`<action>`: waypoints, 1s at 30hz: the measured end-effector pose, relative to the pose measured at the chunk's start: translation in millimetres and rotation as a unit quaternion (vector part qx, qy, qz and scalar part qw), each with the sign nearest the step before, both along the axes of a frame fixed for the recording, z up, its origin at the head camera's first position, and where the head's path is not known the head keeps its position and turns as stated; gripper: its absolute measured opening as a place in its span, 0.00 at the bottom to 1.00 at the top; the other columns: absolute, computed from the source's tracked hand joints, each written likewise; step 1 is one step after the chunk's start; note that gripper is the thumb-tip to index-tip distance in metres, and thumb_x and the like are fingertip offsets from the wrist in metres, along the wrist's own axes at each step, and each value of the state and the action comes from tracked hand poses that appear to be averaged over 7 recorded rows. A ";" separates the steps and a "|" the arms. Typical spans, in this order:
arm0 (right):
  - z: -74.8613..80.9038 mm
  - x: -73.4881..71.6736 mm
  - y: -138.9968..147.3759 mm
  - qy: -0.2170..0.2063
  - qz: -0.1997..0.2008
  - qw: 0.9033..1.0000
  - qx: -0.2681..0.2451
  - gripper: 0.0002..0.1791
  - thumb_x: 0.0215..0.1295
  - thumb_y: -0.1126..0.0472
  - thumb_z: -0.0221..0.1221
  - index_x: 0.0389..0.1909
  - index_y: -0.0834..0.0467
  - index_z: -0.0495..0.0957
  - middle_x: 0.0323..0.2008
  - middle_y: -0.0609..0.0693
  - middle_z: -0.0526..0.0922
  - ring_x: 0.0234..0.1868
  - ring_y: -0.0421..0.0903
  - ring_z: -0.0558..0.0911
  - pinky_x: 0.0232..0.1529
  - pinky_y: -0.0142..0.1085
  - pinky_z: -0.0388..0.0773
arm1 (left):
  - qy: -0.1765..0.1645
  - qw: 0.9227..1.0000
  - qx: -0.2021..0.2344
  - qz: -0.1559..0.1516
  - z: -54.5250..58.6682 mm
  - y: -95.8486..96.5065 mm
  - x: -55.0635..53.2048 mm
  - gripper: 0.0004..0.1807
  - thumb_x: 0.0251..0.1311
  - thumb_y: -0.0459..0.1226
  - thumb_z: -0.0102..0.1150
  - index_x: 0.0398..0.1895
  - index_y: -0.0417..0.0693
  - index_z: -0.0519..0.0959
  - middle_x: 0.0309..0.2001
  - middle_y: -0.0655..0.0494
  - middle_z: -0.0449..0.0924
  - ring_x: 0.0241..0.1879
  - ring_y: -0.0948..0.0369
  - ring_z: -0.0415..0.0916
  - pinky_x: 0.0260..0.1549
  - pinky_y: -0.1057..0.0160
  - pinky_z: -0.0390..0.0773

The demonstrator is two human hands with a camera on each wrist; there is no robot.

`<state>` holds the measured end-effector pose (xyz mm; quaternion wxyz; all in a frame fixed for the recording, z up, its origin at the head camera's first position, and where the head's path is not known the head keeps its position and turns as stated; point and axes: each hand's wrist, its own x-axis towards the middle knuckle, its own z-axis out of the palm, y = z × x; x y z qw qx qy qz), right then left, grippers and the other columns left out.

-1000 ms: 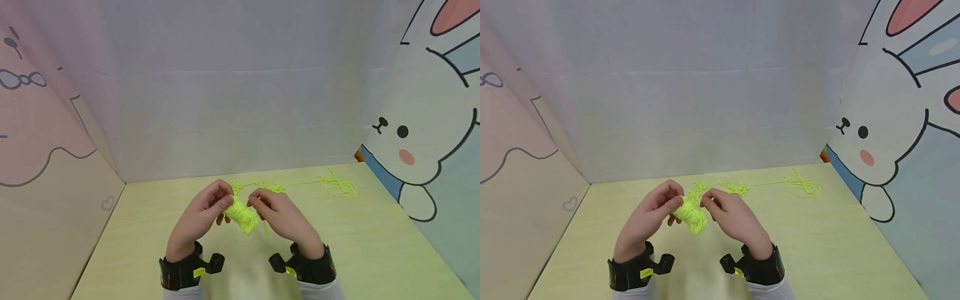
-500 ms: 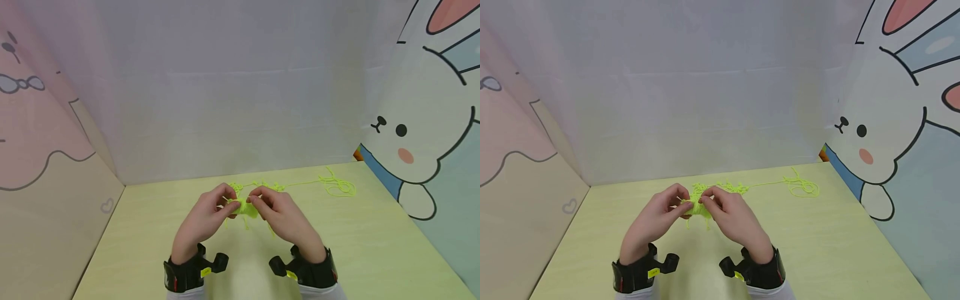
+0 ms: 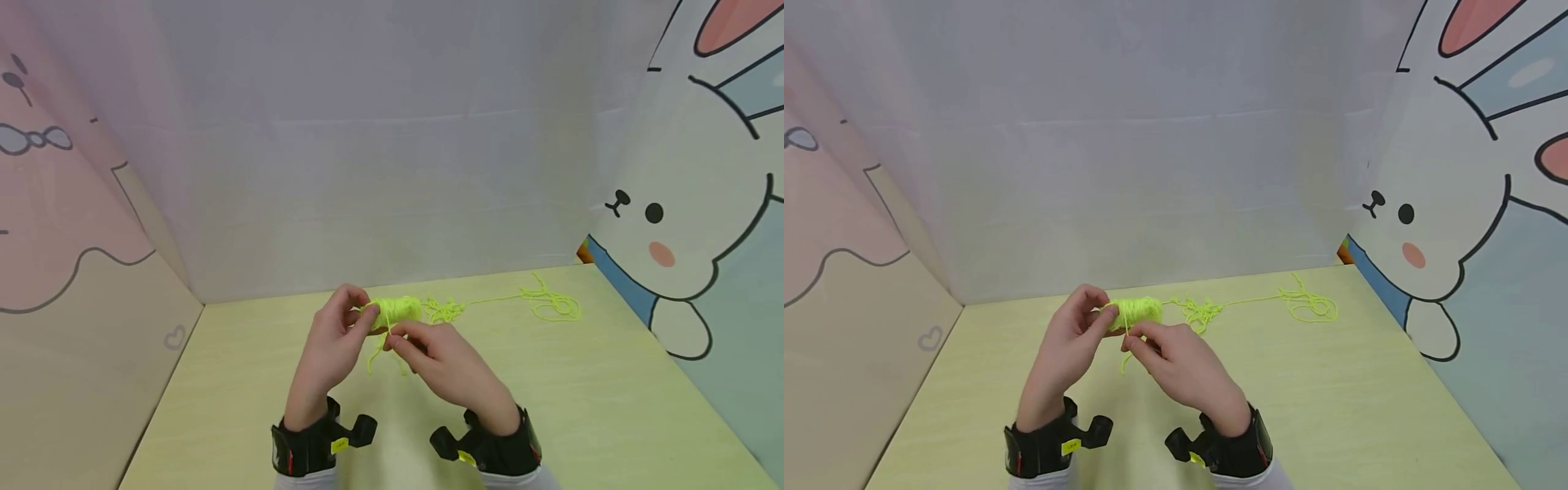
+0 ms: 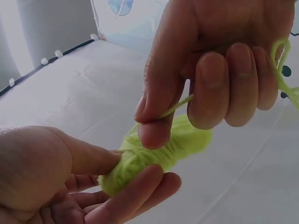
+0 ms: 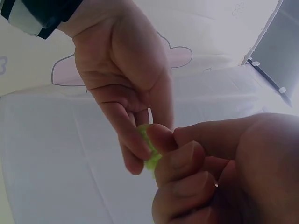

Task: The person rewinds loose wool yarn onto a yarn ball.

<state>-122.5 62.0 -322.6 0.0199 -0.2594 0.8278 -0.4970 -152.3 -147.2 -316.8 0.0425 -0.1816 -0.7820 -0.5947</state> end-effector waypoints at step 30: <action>-6.8 -6.5 16.1 -0.005 -0.034 0.999 -0.010 0.12 0.86 0.52 0.54 0.48 0.53 0.84 0.23 0.43 0.72 0.17 0.41 0.66 0.21 0.36 0.66 | -0.009 0.993 -0.006 -0.116 0.8 -15.9 3.2 0.06 0.82 0.32 0.52 0.53 0.37 0.73 0.37 0.45 0.77 0.28 0.52 0.79 0.24 0.62 0.81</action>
